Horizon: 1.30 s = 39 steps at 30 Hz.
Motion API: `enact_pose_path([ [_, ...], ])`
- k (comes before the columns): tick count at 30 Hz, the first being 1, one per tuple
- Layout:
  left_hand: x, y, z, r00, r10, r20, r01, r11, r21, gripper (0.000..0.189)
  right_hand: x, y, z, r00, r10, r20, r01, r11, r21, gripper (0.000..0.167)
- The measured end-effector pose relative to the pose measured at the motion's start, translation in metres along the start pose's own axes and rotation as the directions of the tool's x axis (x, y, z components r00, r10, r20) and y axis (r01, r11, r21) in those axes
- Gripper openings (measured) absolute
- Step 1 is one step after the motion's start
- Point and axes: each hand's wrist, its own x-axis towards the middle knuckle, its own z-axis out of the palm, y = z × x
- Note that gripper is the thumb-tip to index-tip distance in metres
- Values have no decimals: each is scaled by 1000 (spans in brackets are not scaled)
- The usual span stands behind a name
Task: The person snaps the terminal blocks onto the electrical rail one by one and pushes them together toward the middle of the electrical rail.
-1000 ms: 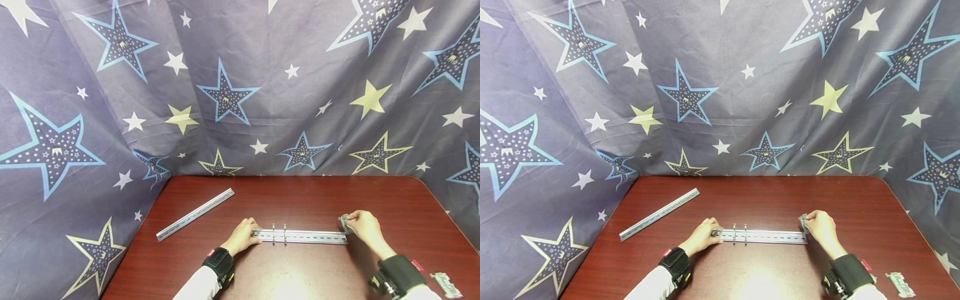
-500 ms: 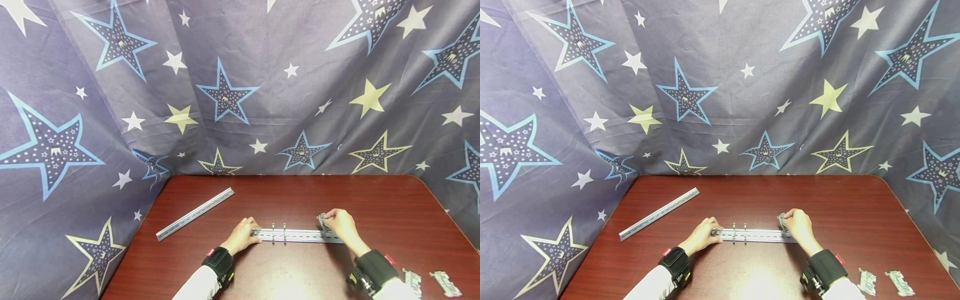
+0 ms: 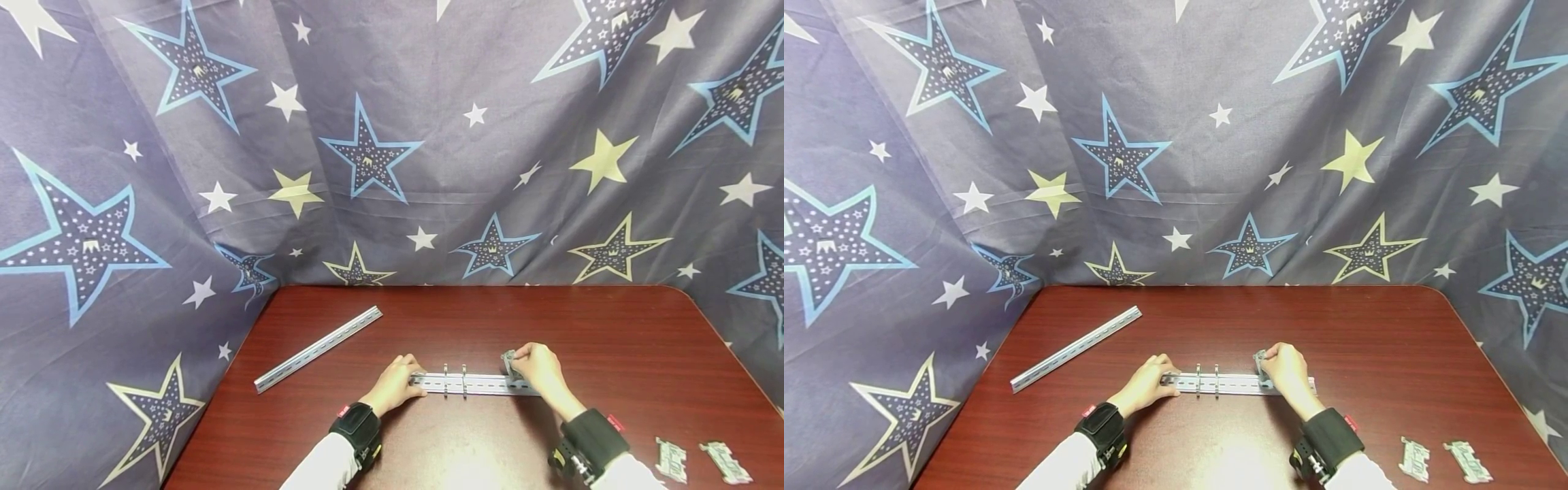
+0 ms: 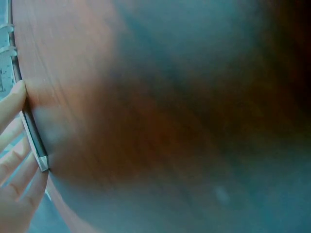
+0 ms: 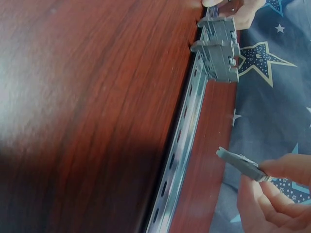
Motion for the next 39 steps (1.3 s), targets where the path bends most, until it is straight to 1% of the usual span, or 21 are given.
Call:
enact_pose_path([
  [15, 1, 0, -1, 1000, -3, 3, 3, 1000, -2, 32, -5, -11, 18, 1000, 8, 4, -8, 1000, -6, 7],
  [22, 0, -1, 0, 1000, -5, 2, 5, 1000, -3, 32, -9, -14, 26, 1000, -10, 1, 10, 1000, -6, 6],
  [28, 0, 0, 0, 1000, -2, -5, 2, 1000, -1, 32, -13, -16, 30, 1000, 16, 22, -16, 1000, 3, 7],
  [31, 0, -1, 1, 1000, 9, -16, -8, 1000, 4, 32, -14, -16, 32, 1000, 16, 22, -17, 1000, 4, 6],
  [34, -1, -2, 1, 999, 23, -32, -24, 1000, -10, 31, -15, -17, 34, 999, 21, 24, -21, 1000, 7, 6],
  [37, -1, -3, 2, 996, 59, -63, -61, 998, -35, 30, -16, -18, 35, 999, 25, 30, -26, 1000, 10, 7],
  [38, -1, -7, 5, 993, 86, -82, -89, 995, -41, 31, -17, -18, 36, 999, 23, 32, -24, 1000, 8, 7],
  [39, -1, -8, 5, 991, 98, -92, -102, 994, -47, 31, -17, -17, 37, 999, 22, 31, -22, 1000, 6, 8],
])
